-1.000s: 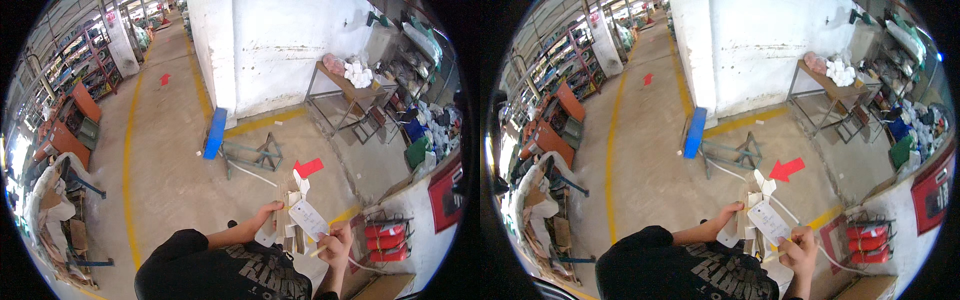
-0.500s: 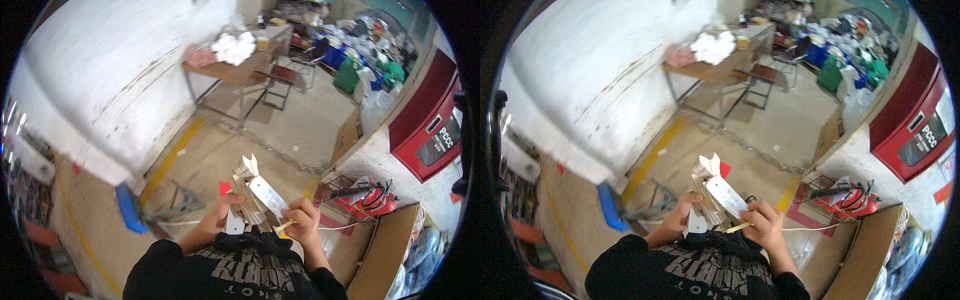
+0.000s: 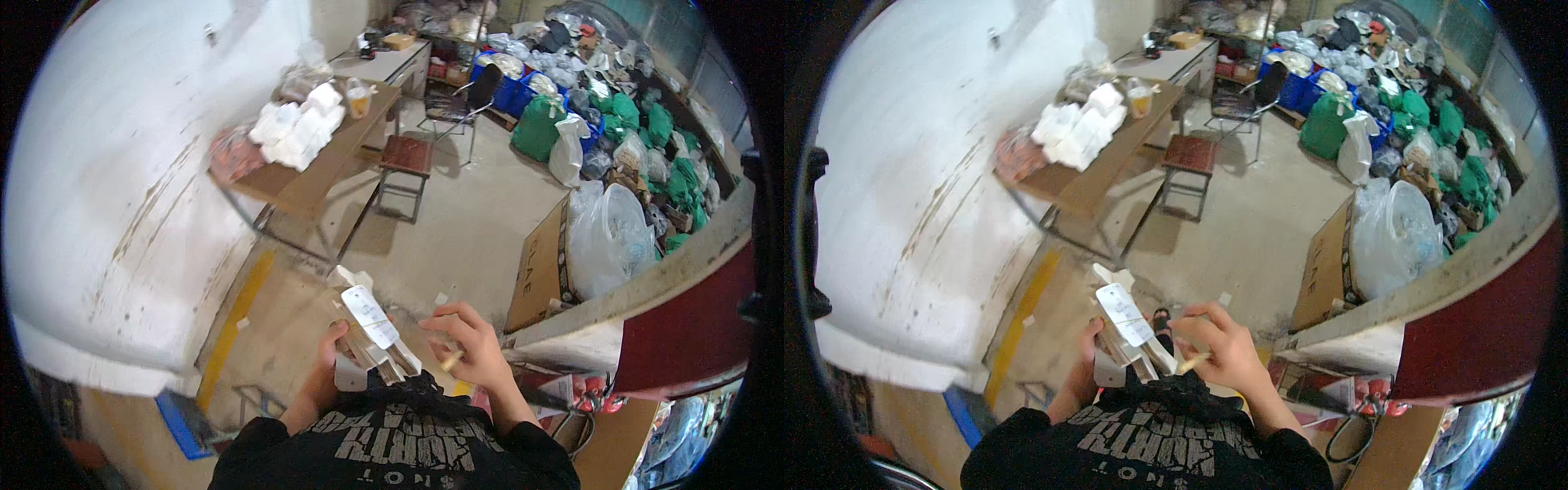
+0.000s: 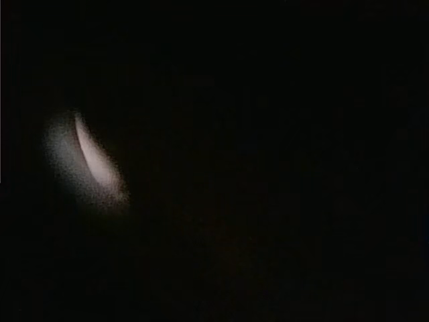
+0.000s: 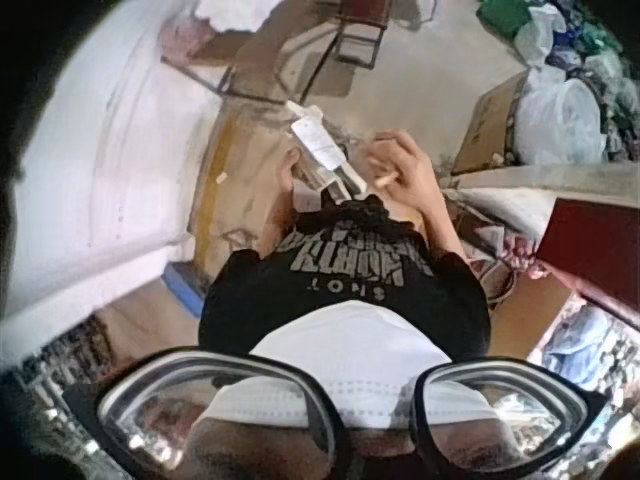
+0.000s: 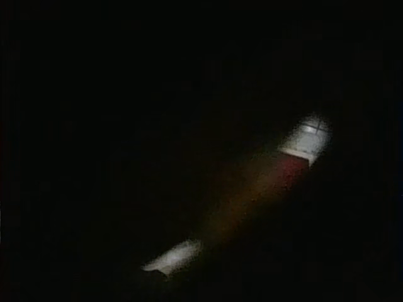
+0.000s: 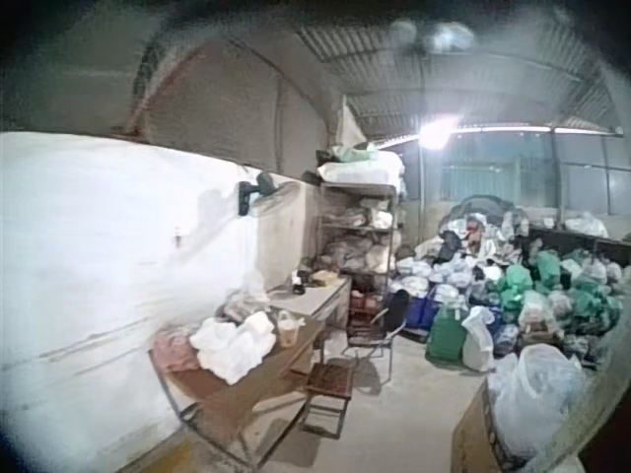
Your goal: The person walks through a factory floor, picks up small white parts and a paper sheet, writes on the paper with a pencil, and then places the parts into a plastic bag. The person then walks back to the starting area.
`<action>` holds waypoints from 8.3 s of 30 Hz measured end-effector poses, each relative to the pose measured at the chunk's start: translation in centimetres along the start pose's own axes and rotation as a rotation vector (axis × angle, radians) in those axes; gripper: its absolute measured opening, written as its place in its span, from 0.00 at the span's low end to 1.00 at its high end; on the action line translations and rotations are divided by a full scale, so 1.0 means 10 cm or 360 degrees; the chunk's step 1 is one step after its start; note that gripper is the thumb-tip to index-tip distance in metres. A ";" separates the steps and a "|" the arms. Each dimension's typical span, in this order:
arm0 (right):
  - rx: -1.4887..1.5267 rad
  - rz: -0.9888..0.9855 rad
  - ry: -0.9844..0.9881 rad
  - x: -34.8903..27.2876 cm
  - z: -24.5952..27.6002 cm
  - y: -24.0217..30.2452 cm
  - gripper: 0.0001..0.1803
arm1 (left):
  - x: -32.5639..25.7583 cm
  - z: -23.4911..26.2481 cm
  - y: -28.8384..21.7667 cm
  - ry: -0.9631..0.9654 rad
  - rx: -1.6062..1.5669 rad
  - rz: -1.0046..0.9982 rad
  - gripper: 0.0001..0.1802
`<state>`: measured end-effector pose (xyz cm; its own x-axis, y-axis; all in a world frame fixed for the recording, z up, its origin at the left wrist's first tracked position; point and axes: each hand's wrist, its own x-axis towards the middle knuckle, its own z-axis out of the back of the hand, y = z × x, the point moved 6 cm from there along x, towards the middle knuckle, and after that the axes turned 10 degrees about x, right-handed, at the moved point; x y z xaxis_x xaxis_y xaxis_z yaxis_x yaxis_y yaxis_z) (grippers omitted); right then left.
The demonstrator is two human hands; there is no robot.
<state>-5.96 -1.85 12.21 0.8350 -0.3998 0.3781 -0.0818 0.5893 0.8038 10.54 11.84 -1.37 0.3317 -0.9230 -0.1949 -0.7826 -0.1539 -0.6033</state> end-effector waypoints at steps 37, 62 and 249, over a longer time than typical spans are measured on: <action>-0.1239 -0.2940 -0.2207 -2.08 6.78 -6.07 0.30 | 8.85 -2.64 1.37 0.1265 -0.0790 0.1322 0.35; -0.1273 -0.0063 -0.3837 -1.10 6.90 -3.27 0.20 | 10.96 -5.26 3.63 0.1611 -0.0850 0.2014 0.50; 0.0336 -0.0360 -0.2666 0.60 8.36 -4.69 0.11 | 9.96 -7.44 2.87 0.1732 0.1485 -0.0601 0.22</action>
<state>-42.60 -90.62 15.21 -0.5940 -0.7843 0.1791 -0.2314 0.3797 0.8957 -18.10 -110.72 19.43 -0.4444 -0.7502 0.4896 0.0110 -0.5510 -0.8344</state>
